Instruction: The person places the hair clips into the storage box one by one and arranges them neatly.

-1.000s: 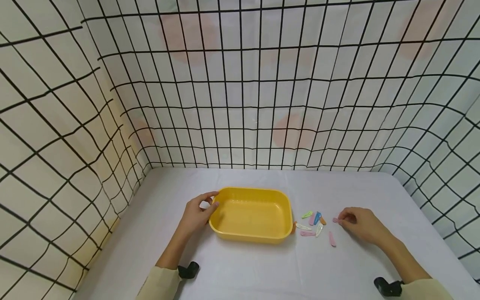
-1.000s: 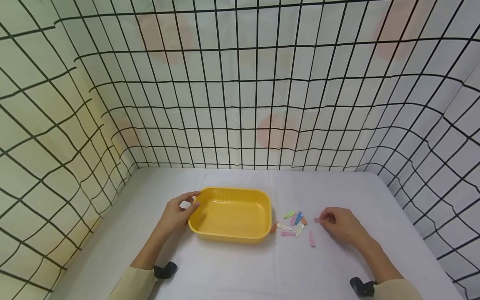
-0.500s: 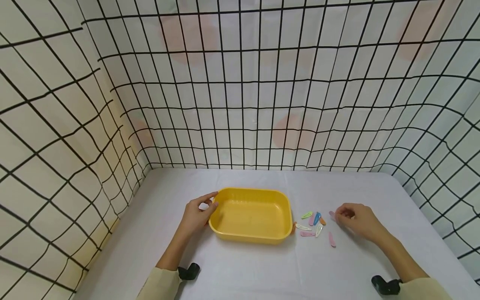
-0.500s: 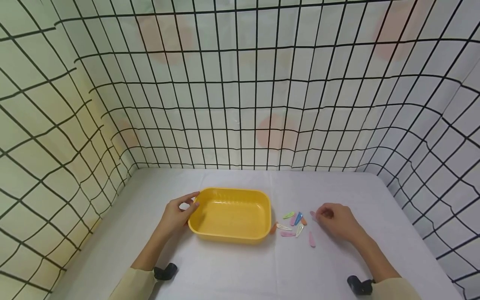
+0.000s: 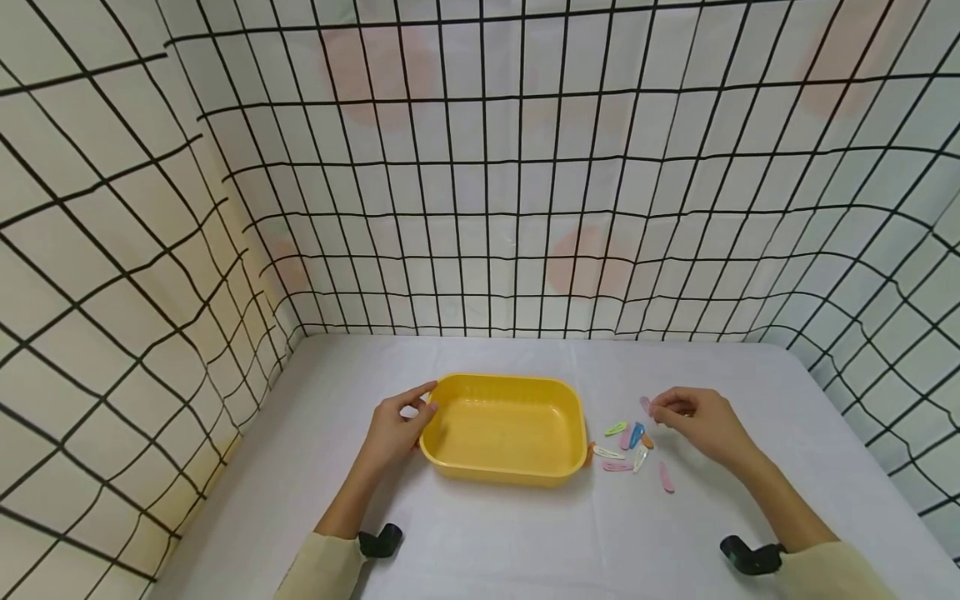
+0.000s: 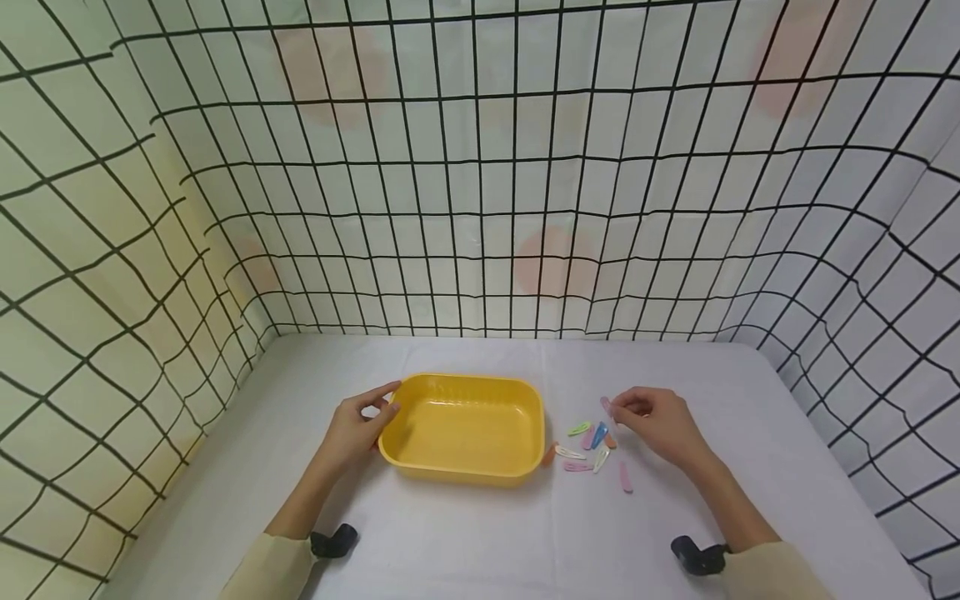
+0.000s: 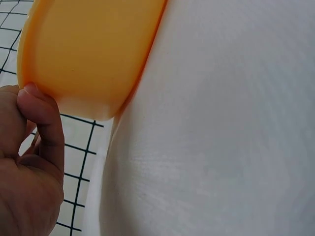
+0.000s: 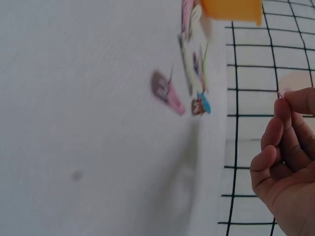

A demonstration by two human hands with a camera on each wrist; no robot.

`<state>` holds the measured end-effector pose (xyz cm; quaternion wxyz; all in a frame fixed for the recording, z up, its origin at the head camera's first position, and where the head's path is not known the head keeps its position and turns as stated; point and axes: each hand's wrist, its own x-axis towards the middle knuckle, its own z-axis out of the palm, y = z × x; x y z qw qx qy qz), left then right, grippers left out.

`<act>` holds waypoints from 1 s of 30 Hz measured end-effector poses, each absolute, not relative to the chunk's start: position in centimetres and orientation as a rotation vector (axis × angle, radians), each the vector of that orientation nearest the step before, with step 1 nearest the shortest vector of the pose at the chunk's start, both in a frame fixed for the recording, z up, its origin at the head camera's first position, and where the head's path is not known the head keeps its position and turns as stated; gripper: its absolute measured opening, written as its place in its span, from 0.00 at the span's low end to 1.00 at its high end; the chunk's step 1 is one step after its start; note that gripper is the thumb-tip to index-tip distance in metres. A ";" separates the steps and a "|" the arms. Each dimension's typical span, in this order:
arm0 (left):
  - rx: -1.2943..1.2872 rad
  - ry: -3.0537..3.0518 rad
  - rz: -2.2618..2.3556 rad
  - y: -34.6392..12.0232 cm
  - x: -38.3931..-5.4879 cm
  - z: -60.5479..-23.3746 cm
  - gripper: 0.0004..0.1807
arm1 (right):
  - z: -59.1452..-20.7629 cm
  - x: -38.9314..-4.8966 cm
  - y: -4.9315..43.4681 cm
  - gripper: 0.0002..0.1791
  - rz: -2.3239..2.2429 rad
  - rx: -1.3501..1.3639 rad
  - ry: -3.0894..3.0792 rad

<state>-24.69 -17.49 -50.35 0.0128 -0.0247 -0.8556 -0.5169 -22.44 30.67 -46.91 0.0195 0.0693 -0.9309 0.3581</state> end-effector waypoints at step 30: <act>-0.094 -2.605 -1.660 -17.3 -24.5 -50.3 0.22 | -44.6 -24.2 20.4 0.10 1.610 0.325 -2.687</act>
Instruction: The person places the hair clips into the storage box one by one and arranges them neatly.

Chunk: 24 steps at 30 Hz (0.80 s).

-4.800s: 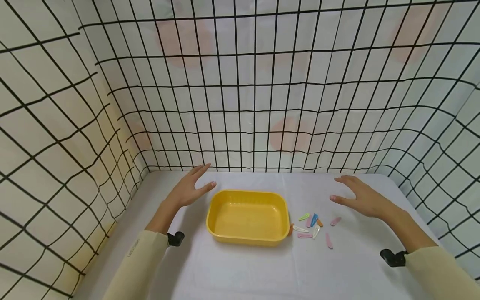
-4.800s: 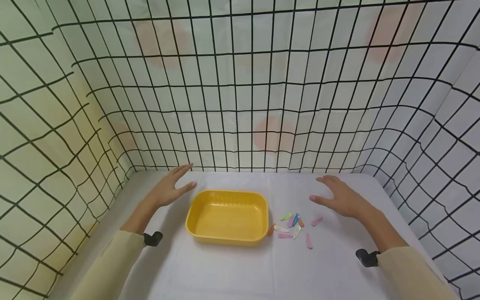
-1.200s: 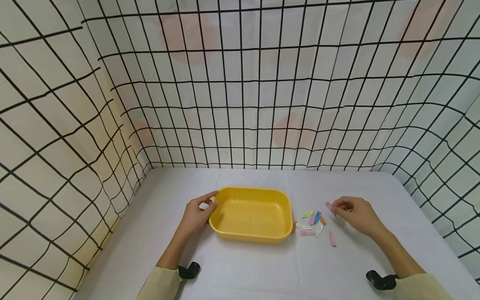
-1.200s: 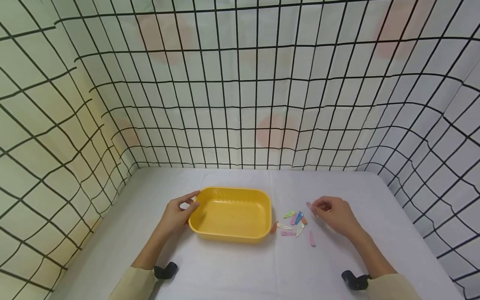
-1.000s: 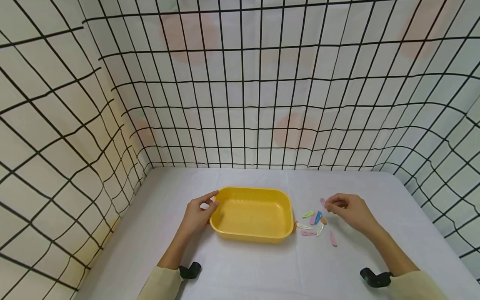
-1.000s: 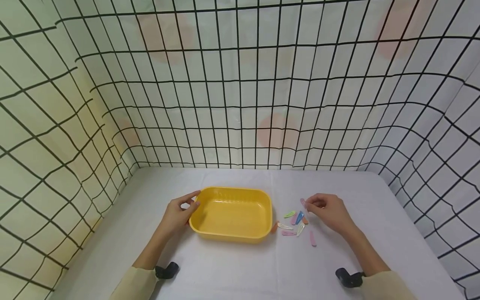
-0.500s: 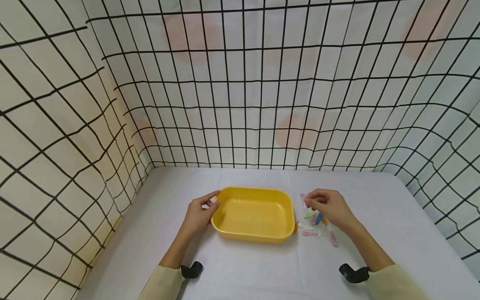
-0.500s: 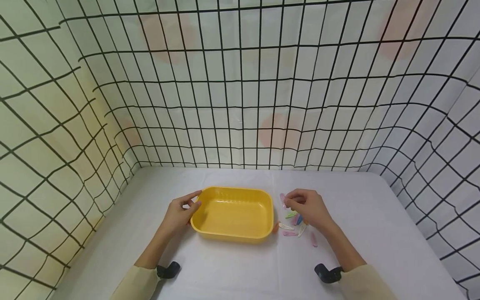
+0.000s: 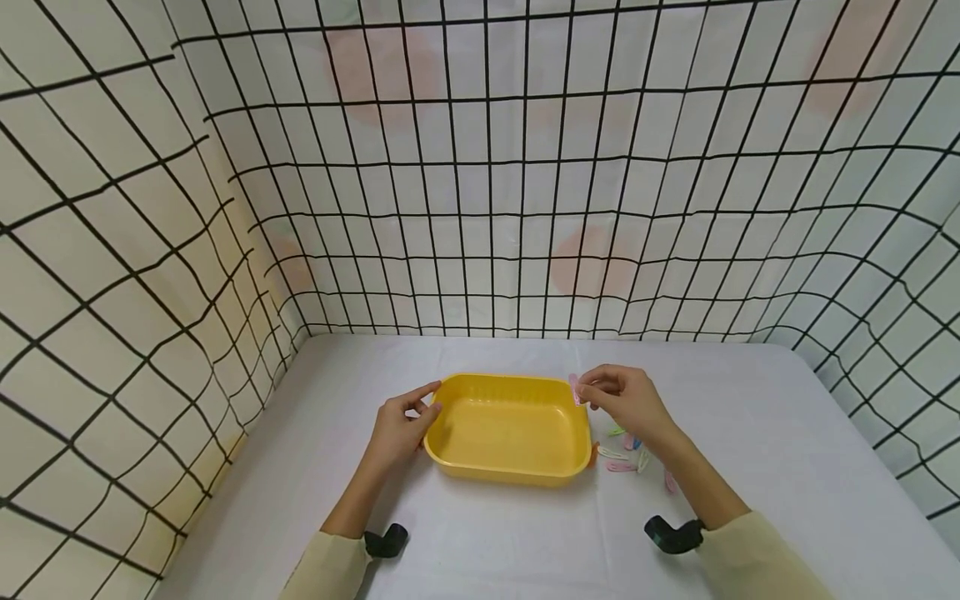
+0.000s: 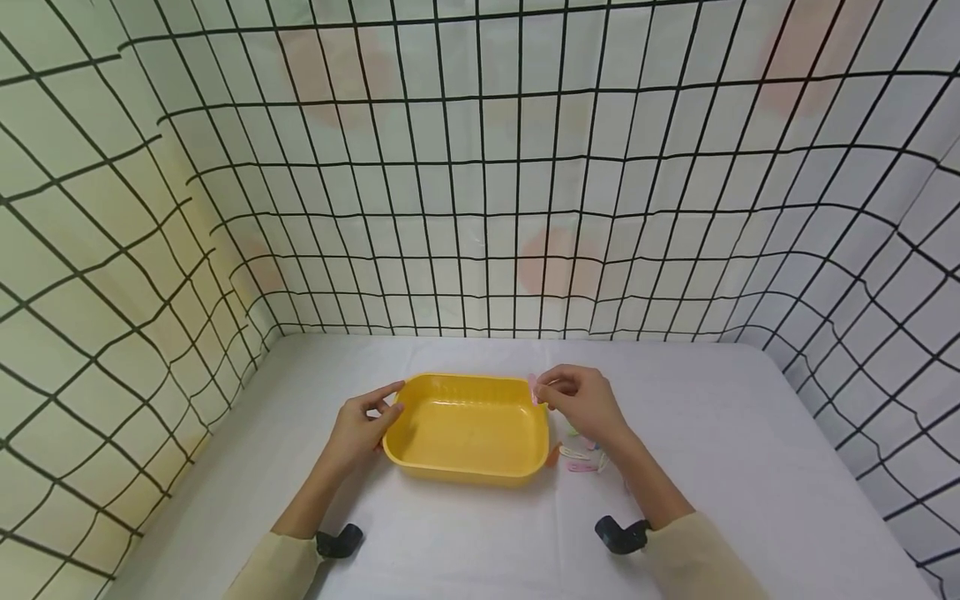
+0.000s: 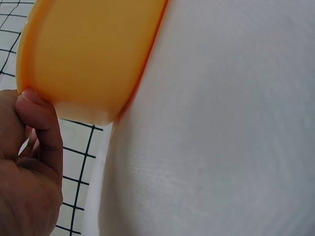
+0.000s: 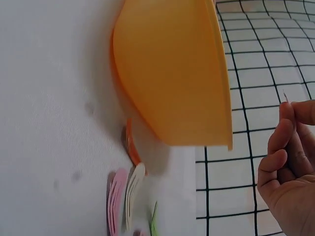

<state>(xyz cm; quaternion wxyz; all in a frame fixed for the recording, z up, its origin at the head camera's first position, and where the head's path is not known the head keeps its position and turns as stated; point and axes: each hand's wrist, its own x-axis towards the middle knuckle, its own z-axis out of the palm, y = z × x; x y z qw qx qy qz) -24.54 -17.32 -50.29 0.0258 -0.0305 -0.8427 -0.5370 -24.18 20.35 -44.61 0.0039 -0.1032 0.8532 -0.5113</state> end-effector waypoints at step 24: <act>-0.077 -2.593 -1.622 -16.9 -24.7 -50.6 0.22 | -46.5 -25.1 11.2 0.07 -1.663 -0.289 2.524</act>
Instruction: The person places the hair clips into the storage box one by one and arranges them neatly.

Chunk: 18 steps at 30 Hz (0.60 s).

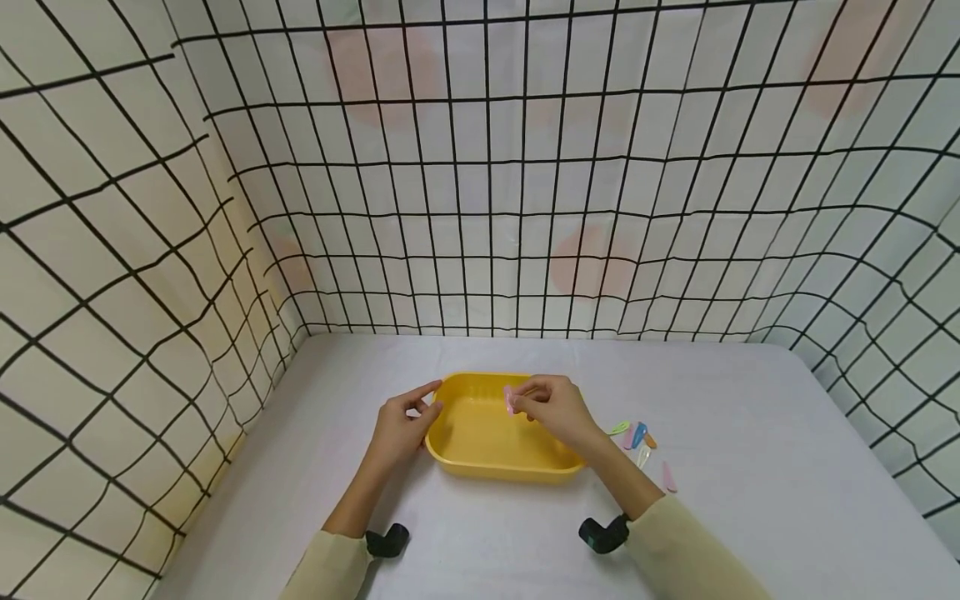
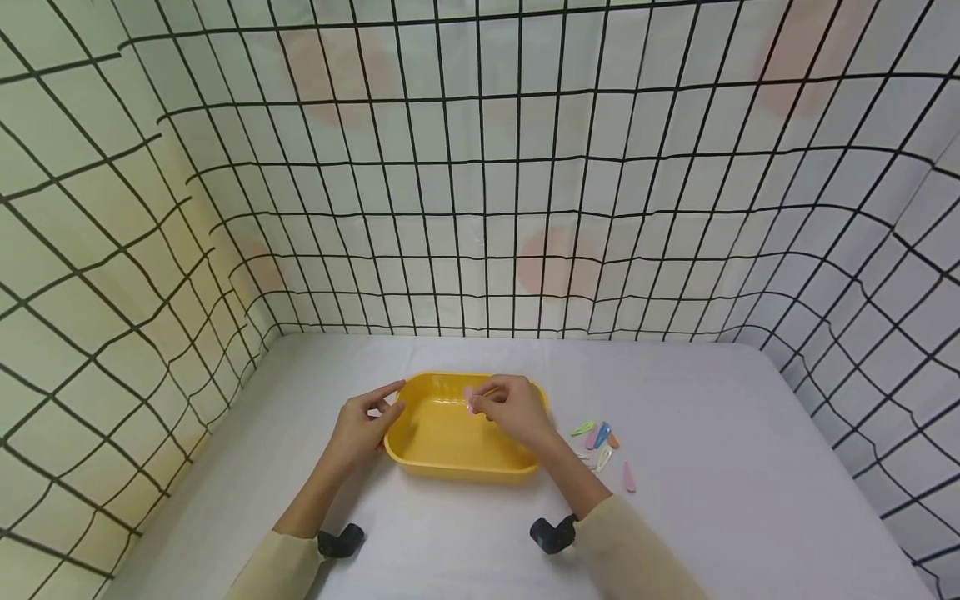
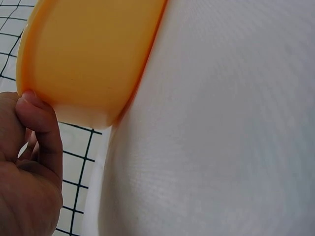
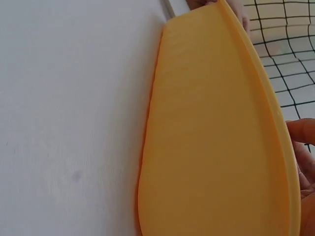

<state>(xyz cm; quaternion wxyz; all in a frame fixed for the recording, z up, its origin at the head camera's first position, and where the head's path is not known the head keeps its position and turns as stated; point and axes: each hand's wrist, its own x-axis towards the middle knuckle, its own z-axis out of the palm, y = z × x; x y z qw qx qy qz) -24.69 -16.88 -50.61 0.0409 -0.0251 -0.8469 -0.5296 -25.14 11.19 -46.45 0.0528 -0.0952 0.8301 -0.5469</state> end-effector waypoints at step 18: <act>-0.039 -2.613 -1.628 -16.8 -24.7 -50.5 0.22 | -48.0 -26.3 6.3 0.06 -1.678 -0.152 2.494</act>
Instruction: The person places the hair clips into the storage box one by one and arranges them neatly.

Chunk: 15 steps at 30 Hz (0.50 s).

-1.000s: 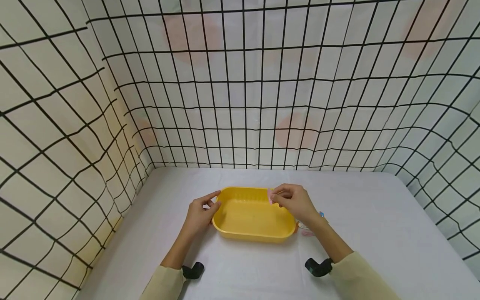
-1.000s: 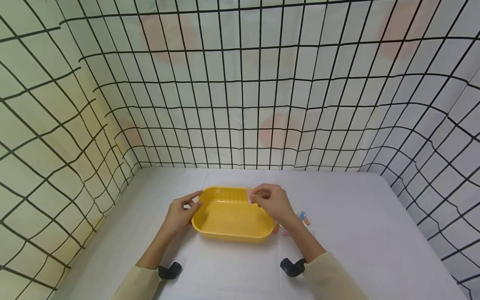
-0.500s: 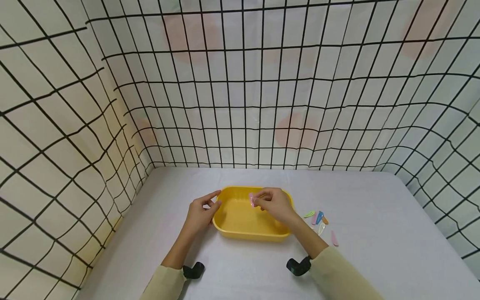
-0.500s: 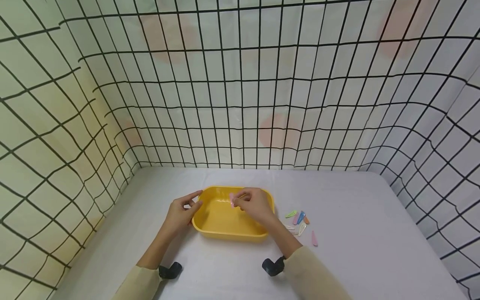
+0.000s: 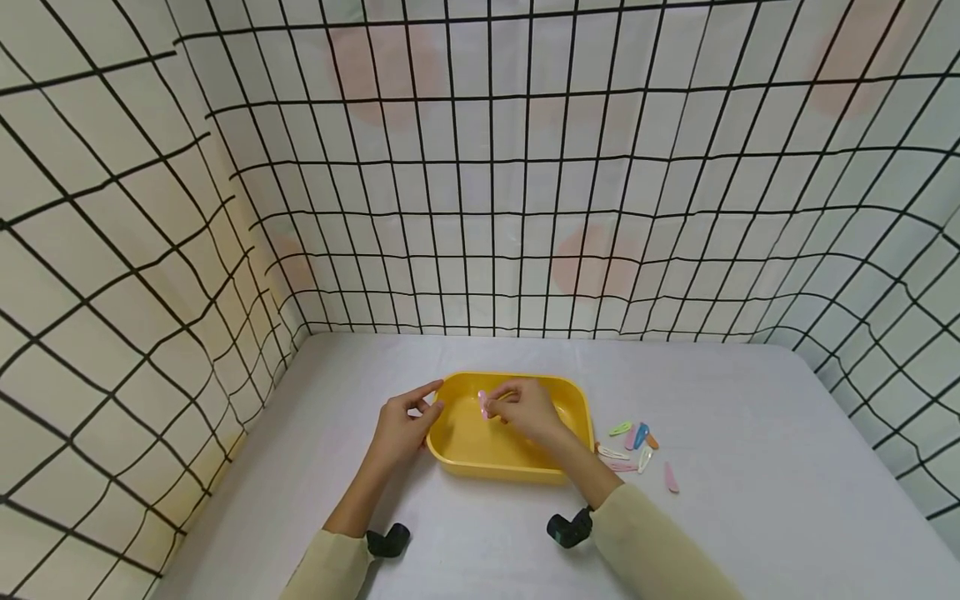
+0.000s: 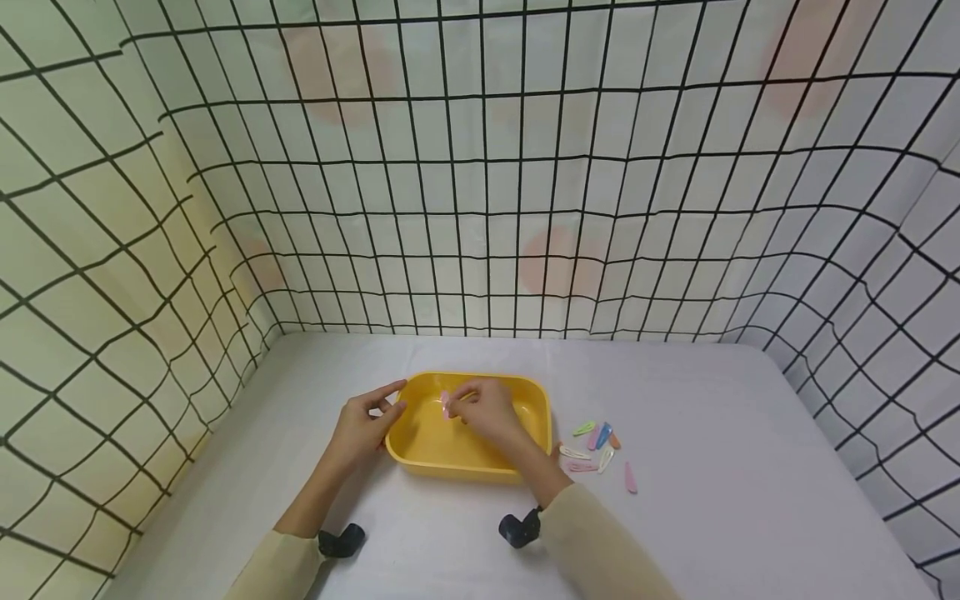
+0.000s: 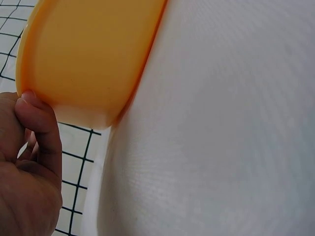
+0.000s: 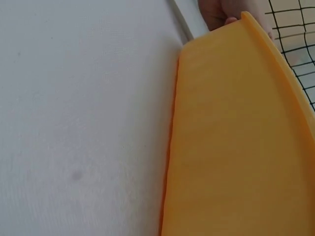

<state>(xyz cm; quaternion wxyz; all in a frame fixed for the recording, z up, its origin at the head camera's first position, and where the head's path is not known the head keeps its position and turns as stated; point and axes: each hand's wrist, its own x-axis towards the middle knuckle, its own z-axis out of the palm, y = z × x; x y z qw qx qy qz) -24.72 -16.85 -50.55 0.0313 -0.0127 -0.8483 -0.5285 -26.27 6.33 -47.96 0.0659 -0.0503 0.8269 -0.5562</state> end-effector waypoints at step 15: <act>-0.087 -2.603 -1.651 -17.0 -24.7 -50.4 0.22 | -48.7 -27.0 3.8 0.05 -1.541 -0.158 2.511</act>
